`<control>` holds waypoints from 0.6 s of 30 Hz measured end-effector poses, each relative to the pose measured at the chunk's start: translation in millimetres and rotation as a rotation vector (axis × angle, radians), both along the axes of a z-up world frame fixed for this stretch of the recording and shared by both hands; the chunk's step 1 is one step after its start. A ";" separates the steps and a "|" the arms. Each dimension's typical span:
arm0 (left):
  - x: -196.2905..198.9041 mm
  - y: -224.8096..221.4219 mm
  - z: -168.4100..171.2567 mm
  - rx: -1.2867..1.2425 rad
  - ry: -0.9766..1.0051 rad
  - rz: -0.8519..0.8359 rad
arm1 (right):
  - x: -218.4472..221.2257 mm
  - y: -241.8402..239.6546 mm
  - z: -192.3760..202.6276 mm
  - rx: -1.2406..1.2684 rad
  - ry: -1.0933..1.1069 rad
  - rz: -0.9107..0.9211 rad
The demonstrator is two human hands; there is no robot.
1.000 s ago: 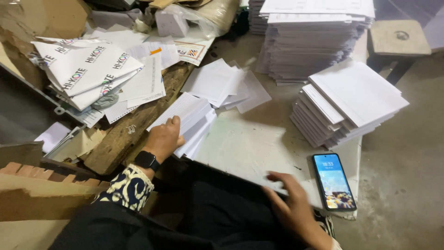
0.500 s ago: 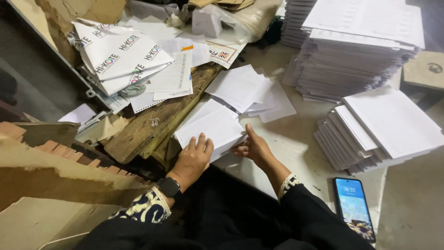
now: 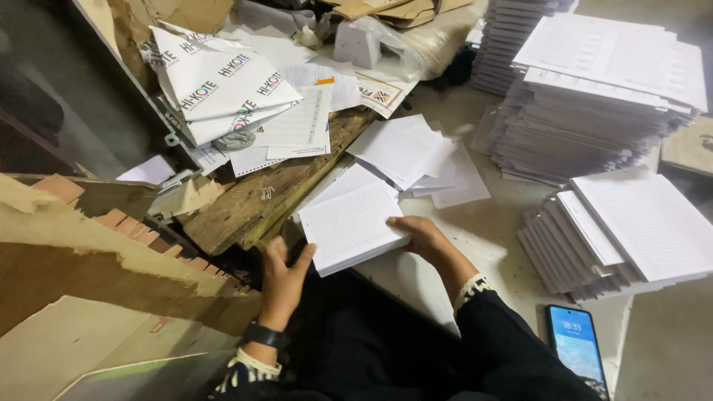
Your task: Manually counting and inspecting stacks of printed paper on a workbench.
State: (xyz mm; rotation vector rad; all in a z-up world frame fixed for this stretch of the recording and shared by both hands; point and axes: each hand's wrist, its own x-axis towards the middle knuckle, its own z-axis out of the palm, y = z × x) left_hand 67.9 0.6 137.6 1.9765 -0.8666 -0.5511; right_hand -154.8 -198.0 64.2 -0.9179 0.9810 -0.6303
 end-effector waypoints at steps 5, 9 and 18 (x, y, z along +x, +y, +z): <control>-1.8 3.8 -23.6 -0.033 0.799 -0.164 | -15.1 65.5 15.2 -0.020 -0.008 -0.039; -25.0 8.0 -28.7 0.016 0.745 -0.268 | -50.8 150.8 56.7 0.041 0.055 -0.263; -122.3 -59.1 -39.2 0.177 0.776 -0.660 | -144.1 229.0 9.8 0.053 0.121 -0.719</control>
